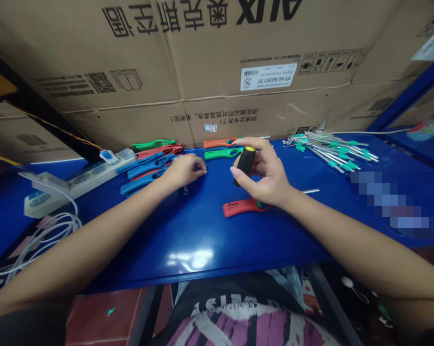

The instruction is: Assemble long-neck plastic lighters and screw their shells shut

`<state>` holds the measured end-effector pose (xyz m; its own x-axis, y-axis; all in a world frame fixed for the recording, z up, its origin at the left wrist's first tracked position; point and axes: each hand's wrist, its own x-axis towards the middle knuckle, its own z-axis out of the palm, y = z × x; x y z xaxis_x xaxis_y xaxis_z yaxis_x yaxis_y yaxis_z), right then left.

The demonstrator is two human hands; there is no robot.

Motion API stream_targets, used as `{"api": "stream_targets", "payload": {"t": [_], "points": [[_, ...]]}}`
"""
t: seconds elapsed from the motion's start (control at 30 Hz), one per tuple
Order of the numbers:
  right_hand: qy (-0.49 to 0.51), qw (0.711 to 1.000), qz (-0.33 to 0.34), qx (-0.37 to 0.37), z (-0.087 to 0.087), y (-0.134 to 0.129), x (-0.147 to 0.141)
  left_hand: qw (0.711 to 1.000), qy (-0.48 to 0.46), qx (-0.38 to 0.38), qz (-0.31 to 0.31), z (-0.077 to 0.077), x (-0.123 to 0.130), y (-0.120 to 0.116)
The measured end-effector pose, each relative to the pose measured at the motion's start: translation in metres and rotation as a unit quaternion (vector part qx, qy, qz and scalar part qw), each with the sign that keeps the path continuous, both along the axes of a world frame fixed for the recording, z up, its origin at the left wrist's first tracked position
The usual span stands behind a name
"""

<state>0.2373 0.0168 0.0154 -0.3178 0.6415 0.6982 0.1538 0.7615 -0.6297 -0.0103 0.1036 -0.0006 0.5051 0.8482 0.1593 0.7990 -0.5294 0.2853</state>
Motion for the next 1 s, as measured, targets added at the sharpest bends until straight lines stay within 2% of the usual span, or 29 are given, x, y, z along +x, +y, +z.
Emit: {"api": "stream_targets", "payload": {"t": [0.2,0.33,0.47,0.57,0.67,0.73,0.8,0.9,1.0], "points": [[-0.006,1.000,0.002,0.004,-0.001,-0.002,-0.002,1.000,0.002,-0.007,-0.002,0.002,-0.017,-0.018],[-0.014,1.000,-0.001,0.010,-0.003,-0.003,-0.002,1.000,0.001,-0.010,-0.005,0.009,-0.022,-0.028],[-0.017,1.000,0.008,0.023,-0.003,-0.003,-0.001,0.999,-0.041,0.003,-0.034,0.022,-0.010,-0.050],[-0.042,0.998,0.024,0.045,0.000,-0.005,0.001,0.992,-0.088,-0.033,-0.082,0.024,0.011,-0.079],[-0.088,0.993,0.068,0.039,0.008,-0.007,0.003,0.982,-0.104,-0.084,-0.136,0.014,0.035,-0.107],[-0.116,0.988,0.102,0.022,0.014,-0.008,0.005,0.978,-0.142,-0.080,-0.129,0.003,0.046,-0.119],[-0.142,0.984,0.107,0.019,0.017,-0.008,0.006,0.976,-0.162,-0.069,-0.127,-0.008,0.052,-0.125],[-0.167,0.982,0.027,0.079,0.017,-0.008,0.006,0.973,-0.188,-0.042,-0.128,-0.019,0.054,-0.127],[-0.175,0.972,-0.043,0.151,0.017,-0.009,0.003,0.968,-0.214,-0.035,-0.130,-0.023,0.052,-0.126]]}}
